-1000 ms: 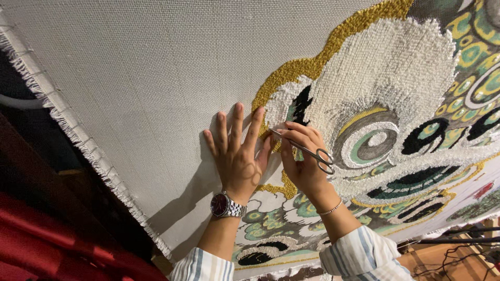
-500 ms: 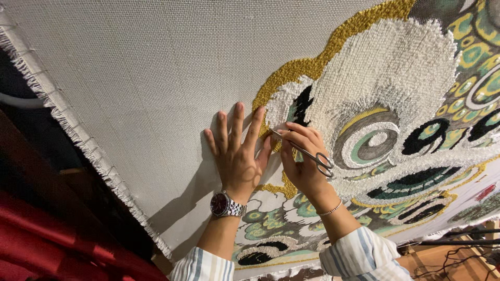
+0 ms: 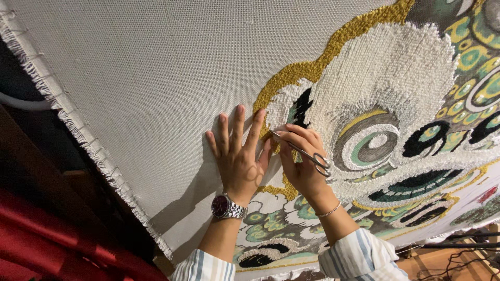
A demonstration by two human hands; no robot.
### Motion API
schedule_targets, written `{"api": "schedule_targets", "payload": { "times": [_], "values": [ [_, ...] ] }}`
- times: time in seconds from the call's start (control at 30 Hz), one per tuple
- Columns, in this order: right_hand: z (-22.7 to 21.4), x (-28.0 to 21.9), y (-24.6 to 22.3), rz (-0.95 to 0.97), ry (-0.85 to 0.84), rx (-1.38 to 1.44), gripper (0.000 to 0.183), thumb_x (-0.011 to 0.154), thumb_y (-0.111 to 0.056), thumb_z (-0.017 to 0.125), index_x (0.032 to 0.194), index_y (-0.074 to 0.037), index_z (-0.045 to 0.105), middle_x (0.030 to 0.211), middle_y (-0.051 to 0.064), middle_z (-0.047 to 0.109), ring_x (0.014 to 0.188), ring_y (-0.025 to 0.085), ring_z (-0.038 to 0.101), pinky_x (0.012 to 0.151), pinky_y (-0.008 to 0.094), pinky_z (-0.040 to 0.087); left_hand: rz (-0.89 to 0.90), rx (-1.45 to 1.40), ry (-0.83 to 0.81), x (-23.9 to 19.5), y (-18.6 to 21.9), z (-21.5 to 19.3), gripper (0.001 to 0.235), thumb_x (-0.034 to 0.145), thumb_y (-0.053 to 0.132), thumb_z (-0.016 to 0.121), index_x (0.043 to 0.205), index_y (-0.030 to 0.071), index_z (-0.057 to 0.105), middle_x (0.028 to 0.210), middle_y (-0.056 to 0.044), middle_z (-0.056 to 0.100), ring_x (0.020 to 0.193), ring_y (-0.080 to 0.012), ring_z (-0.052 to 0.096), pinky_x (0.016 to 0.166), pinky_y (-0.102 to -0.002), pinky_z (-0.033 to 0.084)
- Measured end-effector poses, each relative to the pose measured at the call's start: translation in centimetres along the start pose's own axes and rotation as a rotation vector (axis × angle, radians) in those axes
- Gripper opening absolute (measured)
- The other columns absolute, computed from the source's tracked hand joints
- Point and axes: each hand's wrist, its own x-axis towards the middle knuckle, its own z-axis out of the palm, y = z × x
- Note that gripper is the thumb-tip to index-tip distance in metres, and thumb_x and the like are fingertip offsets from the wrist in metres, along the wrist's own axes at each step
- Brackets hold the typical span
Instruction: The person uses small scissors to trim the pile of a large, colorful rug. They carefully snip individual tufts of yarn to refine the edges of the design, working on a section with white, gold, and green patterns.
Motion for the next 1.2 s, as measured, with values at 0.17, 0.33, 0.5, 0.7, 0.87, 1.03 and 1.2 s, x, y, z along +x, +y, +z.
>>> {"api": "schedule_targets", "payload": {
  "times": [0.17, 0.33, 0.5, 0.7, 0.87, 1.03, 1.2],
  "values": [
    [0.10, -0.36, 0.40, 0.001, 0.033, 0.063, 0.020, 0.093, 0.006, 0.066, 0.111, -0.002, 0.064, 0.115, 0.012, 0.071, 0.115, 0.029, 0.069, 0.100, 0.044, 0.050, -0.015, -0.045, -0.032, 0.18, -0.16, -0.08, 0.063, 0.100, 0.048, 0.063, 0.157, 0.038, 0.037, 0.170, -0.001, 0.022, 0.158, -0.0349, 0.014, 0.125, -0.068, 0.006],
    [0.06, -0.34, 0.42, -0.033, 0.034, 0.031, 0.020, 0.093, 0.007, 0.067, 0.110, -0.002, 0.064, 0.112, 0.012, 0.071, 0.115, 0.030, 0.069, 0.098, 0.044, 0.051, -0.005, -0.035, -0.011, 0.00, -0.14, 0.00, 0.068, 0.101, 0.049, 0.064, 0.160, 0.036, 0.032, 0.171, -0.001, 0.021, 0.159, -0.0334, 0.013, 0.126, -0.066, 0.004],
    [-0.02, -0.18, 0.01, 0.003, 0.043, 0.061, 0.020, 0.093, 0.007, 0.067, 0.111, -0.002, 0.064, 0.113, 0.011, 0.071, 0.113, 0.029, 0.070, 0.097, 0.043, 0.052, 0.007, -0.059, 0.015, 0.14, -0.25, -0.10, 0.076, 0.101, 0.049, 0.063, 0.163, 0.026, 0.025, 0.171, -0.001, 0.022, 0.158, -0.0315, 0.013, 0.126, -0.063, 0.003],
    [-0.08, 0.06, -0.12, -0.016, 0.034, 0.022, 0.022, 0.093, 0.008, 0.067, 0.112, -0.002, 0.066, 0.112, 0.012, 0.072, 0.112, 0.030, 0.069, 0.095, 0.043, 0.051, -0.015, -0.049, -0.009, 0.17, 0.13, -0.61, 0.075, 0.102, 0.049, 0.062, 0.163, 0.025, 0.027, 0.171, -0.001, 0.023, 0.160, -0.0312, 0.014, 0.127, -0.062, 0.003],
    [-0.05, -0.21, -0.16, -0.027, 0.067, 0.057, 0.020, 0.096, 0.008, 0.066, 0.113, -0.002, 0.063, 0.111, 0.010, 0.071, 0.115, 0.029, 0.070, 0.096, 0.043, 0.051, -0.005, -0.049, 0.005, 0.30, 0.09, -0.78, 0.074, 0.101, 0.049, 0.061, 0.163, 0.026, 0.027, 0.170, 0.000, 0.024, 0.159, -0.0311, 0.015, 0.127, -0.062, 0.004],
    [0.03, 0.02, -0.28, -0.010, 0.074, 0.048, 0.020, 0.096, 0.006, 0.067, 0.113, -0.002, 0.064, 0.113, 0.012, 0.071, 0.114, 0.028, 0.070, 0.098, 0.043, 0.050, -0.029, -0.061, -0.006, 0.22, -0.04, -0.53, 0.074, 0.101, 0.051, 0.061, 0.162, 0.027, 0.028, 0.170, 0.001, 0.024, 0.158, -0.0311, 0.017, 0.126, -0.064, 0.007],
    [0.09, 0.42, -0.53, 0.003, 0.047, 0.003, 0.019, 0.096, 0.003, 0.067, 0.114, -0.003, 0.066, 0.114, 0.008, 0.073, 0.116, 0.028, 0.069, 0.100, 0.042, 0.046, -0.015, -0.051, 0.016, 0.27, -0.02, -0.47, 0.073, 0.101, 0.052, 0.059, 0.162, 0.027, 0.027, 0.169, 0.000, 0.025, 0.157, -0.0323, 0.019, 0.126, -0.065, 0.011]
  ]
}}
